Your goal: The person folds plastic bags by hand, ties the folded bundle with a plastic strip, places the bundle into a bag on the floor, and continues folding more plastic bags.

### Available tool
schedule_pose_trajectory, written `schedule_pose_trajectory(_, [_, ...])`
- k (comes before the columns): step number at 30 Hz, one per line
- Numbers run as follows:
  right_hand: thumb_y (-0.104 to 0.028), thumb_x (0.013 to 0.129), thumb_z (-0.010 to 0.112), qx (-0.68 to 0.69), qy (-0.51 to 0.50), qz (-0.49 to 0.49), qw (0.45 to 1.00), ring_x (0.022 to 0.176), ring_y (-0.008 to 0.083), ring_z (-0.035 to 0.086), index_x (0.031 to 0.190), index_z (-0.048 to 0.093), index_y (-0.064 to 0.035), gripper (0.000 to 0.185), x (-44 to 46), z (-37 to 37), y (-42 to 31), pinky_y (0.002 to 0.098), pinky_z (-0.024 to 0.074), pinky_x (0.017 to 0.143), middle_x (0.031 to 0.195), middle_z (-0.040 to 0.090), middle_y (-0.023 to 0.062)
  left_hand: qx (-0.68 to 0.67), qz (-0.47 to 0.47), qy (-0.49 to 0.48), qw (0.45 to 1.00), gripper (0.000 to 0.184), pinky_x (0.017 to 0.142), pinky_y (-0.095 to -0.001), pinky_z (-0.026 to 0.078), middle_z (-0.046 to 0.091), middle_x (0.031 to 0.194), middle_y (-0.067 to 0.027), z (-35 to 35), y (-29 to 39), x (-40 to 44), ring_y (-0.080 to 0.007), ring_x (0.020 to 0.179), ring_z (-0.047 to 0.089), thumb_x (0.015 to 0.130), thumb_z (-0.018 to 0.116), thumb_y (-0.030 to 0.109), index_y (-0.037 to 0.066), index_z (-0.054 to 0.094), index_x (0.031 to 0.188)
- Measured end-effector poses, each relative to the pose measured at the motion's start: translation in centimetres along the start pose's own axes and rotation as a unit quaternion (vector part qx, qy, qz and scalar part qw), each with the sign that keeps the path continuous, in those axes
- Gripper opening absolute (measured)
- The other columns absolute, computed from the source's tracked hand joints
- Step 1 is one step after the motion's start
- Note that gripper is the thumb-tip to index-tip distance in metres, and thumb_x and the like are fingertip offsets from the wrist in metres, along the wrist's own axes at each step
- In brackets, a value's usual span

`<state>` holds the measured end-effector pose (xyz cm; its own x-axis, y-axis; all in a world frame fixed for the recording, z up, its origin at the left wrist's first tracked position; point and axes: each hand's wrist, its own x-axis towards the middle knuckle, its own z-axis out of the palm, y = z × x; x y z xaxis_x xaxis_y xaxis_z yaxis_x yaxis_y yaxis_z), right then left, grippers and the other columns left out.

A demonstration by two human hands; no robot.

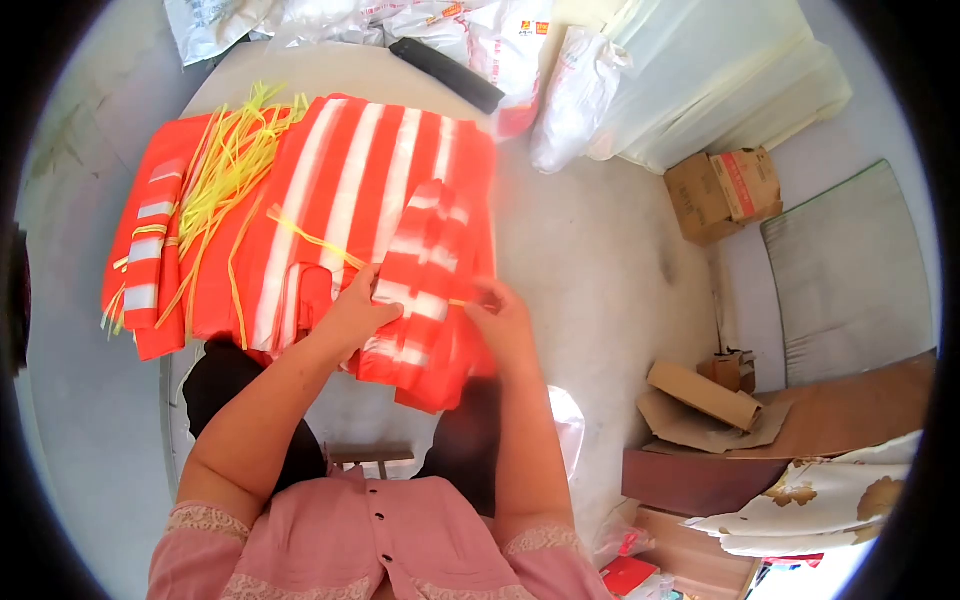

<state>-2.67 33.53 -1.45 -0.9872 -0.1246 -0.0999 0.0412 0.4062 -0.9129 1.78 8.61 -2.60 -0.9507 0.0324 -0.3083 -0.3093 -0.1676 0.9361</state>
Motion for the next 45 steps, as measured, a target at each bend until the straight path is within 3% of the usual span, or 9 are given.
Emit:
schedule_pose_trajectory(7, [-0.017,0.099,0.067,-0.374,-0.062,-0.035,0.925,0.085,0.0288,0.067,0.114,0.075,-0.0029,0.022,-0.4,-2.5,0.0,0.0385,0.0538,0.08,0.1,0.072,0.0167,0.014,0.013,-0.019,1.0,0.08,0.107,-0.0364,0.051,0.055,0.148,-0.0211,-0.5,-0.4,0.0,-0.0268,0.133,0.057,0.089,0.075,0.004,-0.005,0.035,0.158])
schedule_pose_trajectory(13, [-0.028,0.102,0.061,-0.418,0.03,-0.025,0.908,0.082,0.0366,0.065,0.101,0.072,-0.0005,0.03,0.2,-5.1,-1.8,0.0425,0.0518,0.076,0.088,0.07,0.0185,0.037,0.028,-0.014,0.999,0.079,0.108,-0.0361,0.05,0.057,0.147,-0.0209,-0.4,0.4,-0.7,-0.0261,0.132,0.058,0.089,0.076,0.008,-0.005,0.038,0.158])
schedule_pose_trajectory(14, [-0.035,0.103,0.053,-0.44,-0.002,0.024,0.898,0.101,0.046,0.066,0.099,0.072,-0.0018,0.039,0.4,-5.6,-2.5,0.0532,0.0513,0.086,0.103,0.071,0.0248,0.052,0.025,-0.021,0.998,0.08,0.109,-0.0369,0.049,0.057,0.148,-0.0212,-0.3,0.5,-0.8,-0.0271,0.133,0.058,0.09,0.076,0.009,-0.005,0.037,0.158])
schedule_pose_trajectory(17, [-0.029,0.102,0.062,-0.304,-0.074,0.039,0.949,0.081,0.0193,0.066,0.09,0.072,0.0006,0.034,3.6,-7.9,1.7,0.0396,0.0519,0.074,0.086,0.075,0.0091,0.093,0.021,-0.024,0.995,0.082,0.111,-0.0391,0.047,0.056,0.149,-0.0228,-0.2,1.0,-0.9,-0.0307,0.136,0.057,0.09,0.075,0.011,-0.005,0.034,0.159])
schedule_pose_trajectory(18, [-0.029,0.106,0.059,-0.132,-0.1,0.077,0.983,0.093,0.0149,0.066,0.087,0.069,-0.0002,0.036,3.8,-8.1,1.5,0.0358,0.0529,0.083,0.102,0.077,0.009,0.106,0.021,-0.02,0.994,0.083,0.112,-0.0399,0.047,0.055,0.15,-0.0237,-0.1,0.7,-0.9,-0.032,0.137,0.056,0.09,0.075,0.012,-0.004,0.033,0.16])
schedule_pose_trajectory(25, [-0.032,0.11,0.053,0.119,-0.181,-0.015,0.976,0.119,0.0186,0.063,0.129,0.073,-0.0021,0.041,4.1,-2.8,-1.9,0.0361,0.0468,0.107,0.126,0.073,0.0077,0.153,0.003,-0.024,0.988,0.091,0.111,-0.0429,0.046,0.051,0.154,-0.0284,0.8,1.6,-1.1,-0.0384,0.138,0.056,0.091,0.073,0.016,0.004,0.023,0.165])
schedule_pose_trajectory(35, [-0.017,0.106,0.057,-0.073,-0.165,-0.159,0.971,0.115,0.03,0.065,0.122,0.073,0.0,0.028,3.2,3.2,-4.2,0.0394,0.0504,0.102,0.118,0.071,0.0151,0.249,0.108,0.0,0.962,0.089,0.109,-0.0443,0.049,0.051,0.153,-0.0294,1.1,-0.3,-1.9,-0.0407,0.137,0.057,0.092,0.073,0.016,0.007,0.024,0.166])
schedule_pose_trajectory(41, [-0.015,0.103,0.06,-0.093,-0.154,-0.167,0.969,0.107,0.0261,0.067,0.121,0.075,-0.0027,0.025,3.6,3.4,-3.7,0.0369,0.0526,0.096,0.111,0.072,0.0114,0.498,0.127,0.052,0.856,0.048,0.102,-0.048,0.052,0.065,0.132,-0.0198,-0.5,4.4,-3.7,-0.0417,0.123,0.061,0.091,0.071,0.008,0.002,0.061,0.137])
schedule_pose_trajectory(45, [-0.014,0.103,0.061,-0.108,-0.162,-0.181,0.964,0.104,0.0272,0.067,0.12,0.074,-0.0012,0.025,3.5,3.4,-3.9,0.0376,0.0526,0.094,0.109,0.072,0.0121,0.637,0.296,0.159,0.694,0.03,0.09,-0.0434,0.055,0.068,0.116,-0.0136,-3.3,3.7,-1.3,-0.0334,0.107,0.066,0.087,0.072,0.007,0.005,0.072,0.117])
